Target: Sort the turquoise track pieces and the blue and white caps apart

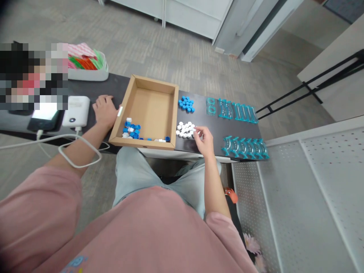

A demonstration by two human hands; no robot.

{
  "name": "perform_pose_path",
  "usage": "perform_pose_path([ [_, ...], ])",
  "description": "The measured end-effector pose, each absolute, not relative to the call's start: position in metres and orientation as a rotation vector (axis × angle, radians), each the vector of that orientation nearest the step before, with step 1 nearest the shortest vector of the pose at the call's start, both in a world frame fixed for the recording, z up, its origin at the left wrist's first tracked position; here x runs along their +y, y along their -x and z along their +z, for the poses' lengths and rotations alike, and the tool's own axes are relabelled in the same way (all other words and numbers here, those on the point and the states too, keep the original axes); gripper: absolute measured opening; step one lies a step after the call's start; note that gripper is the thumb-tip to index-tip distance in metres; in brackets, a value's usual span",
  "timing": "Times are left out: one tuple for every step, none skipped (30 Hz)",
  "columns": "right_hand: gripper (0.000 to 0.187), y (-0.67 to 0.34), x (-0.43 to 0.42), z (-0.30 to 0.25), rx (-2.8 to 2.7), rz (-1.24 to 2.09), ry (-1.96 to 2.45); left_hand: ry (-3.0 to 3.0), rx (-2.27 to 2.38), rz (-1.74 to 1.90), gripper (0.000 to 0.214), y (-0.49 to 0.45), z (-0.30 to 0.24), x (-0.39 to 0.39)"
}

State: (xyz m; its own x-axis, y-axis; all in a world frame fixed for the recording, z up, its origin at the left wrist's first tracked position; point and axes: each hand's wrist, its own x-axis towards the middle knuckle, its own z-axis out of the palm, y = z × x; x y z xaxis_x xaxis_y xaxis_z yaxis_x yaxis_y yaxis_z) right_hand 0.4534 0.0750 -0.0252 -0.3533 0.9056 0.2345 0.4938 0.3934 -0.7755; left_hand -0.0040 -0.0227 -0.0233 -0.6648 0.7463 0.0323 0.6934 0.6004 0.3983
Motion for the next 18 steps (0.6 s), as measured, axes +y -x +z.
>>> perform_pose_path([
  [0.024, -0.442, 0.069, -0.020, -2.062, 0.834, 1.132, -1.222, 2.682, 0.585, 0.069, 0.005, -0.025, -0.022],
  [0.025, -0.431, 0.064, -0.015, -2.135, 0.885, 1.064, -1.227, 2.680, 0.591, 0.070, 0.006, -0.026, -0.022],
  [0.026, -0.419, 0.059, -0.012, -2.203, 0.935, 1.000, -1.229, 2.679, 0.596, 0.070, 0.007, -0.027, -0.022],
  [0.028, -0.409, 0.055, -0.010, -2.261, 0.972, 0.949, -1.228, 2.678, 0.600, 0.070, 0.007, -0.028, -0.022],
  [0.029, -0.400, 0.051, -0.008, -2.310, 0.994, 0.913, -1.223, 2.675, 0.605, 0.070, 0.008, -0.029, -0.022],
  [0.031, -0.394, 0.049, -0.007, -2.348, 1.004, 0.893, -1.217, 2.671, 0.614, 0.069, 0.009, -0.030, -0.022],
  [0.032, -0.389, 0.047, -0.006, -2.372, 1.004, 0.887, -1.212, 2.665, 0.629, 0.068, 0.009, -0.031, -0.022],
  [0.033, -0.386, 0.047, -0.004, -2.384, 0.995, 0.891, -1.213, 2.656, 0.647, 0.067, 0.010, -0.032, -0.022],
  [0.034, -0.384, 0.047, -0.002, -2.386, 0.975, 0.899, -1.220, 2.647, 0.667, 0.066, 0.011, -0.033, -0.022],
  [0.034, -0.382, 0.047, 0.002, -2.387, 0.943, 0.904, -1.230, 2.642, 0.688, 0.066, 0.012, -0.034, -0.022],
  [0.034, -0.378, 0.048, 0.006, -2.392, 0.902, 0.899, -1.241, 2.637, 0.703, 0.066, 0.013, -0.036, -0.021],
  [0.033, -0.372, 0.049, 0.010, -2.406, 0.857, 0.878, -1.253, 2.633, 0.710, 0.066, 0.014, -0.037, -0.021],
  [0.033, -0.363, 0.050, 0.014, -2.432, 0.819, 0.835, -1.256, 2.634, 0.710, 0.066, 0.014, -0.037, -0.021],
  [0.032, -0.350, 0.051, 0.017, -2.470, 0.798, 0.776, -1.256, 2.636, 0.704, 0.067, 0.015, -0.038, -0.021],
  [0.032, -0.335, 0.052, 0.019, -2.515, 0.799, 0.710, -1.255, 2.637, 0.694, 0.067, 0.015, -0.038, -0.021],
  [0.032, -0.317, 0.053, 0.019, -2.564, 0.815, 0.646, -1.253, 2.640, 0.681, 0.067, 0.014, -0.038, -0.021],
  [0.033, -0.297, 0.054, 0.016, -2.614, 0.847, 0.595, -1.252, 2.644, 0.668, 0.067, 0.014, -0.037, -0.022],
  [0.033, -0.277, 0.055, 0.012, -2.662, 0.886, 0.564, -1.247, 2.654, 0.655, 0.067, 0.013, -0.036, -0.022],
])
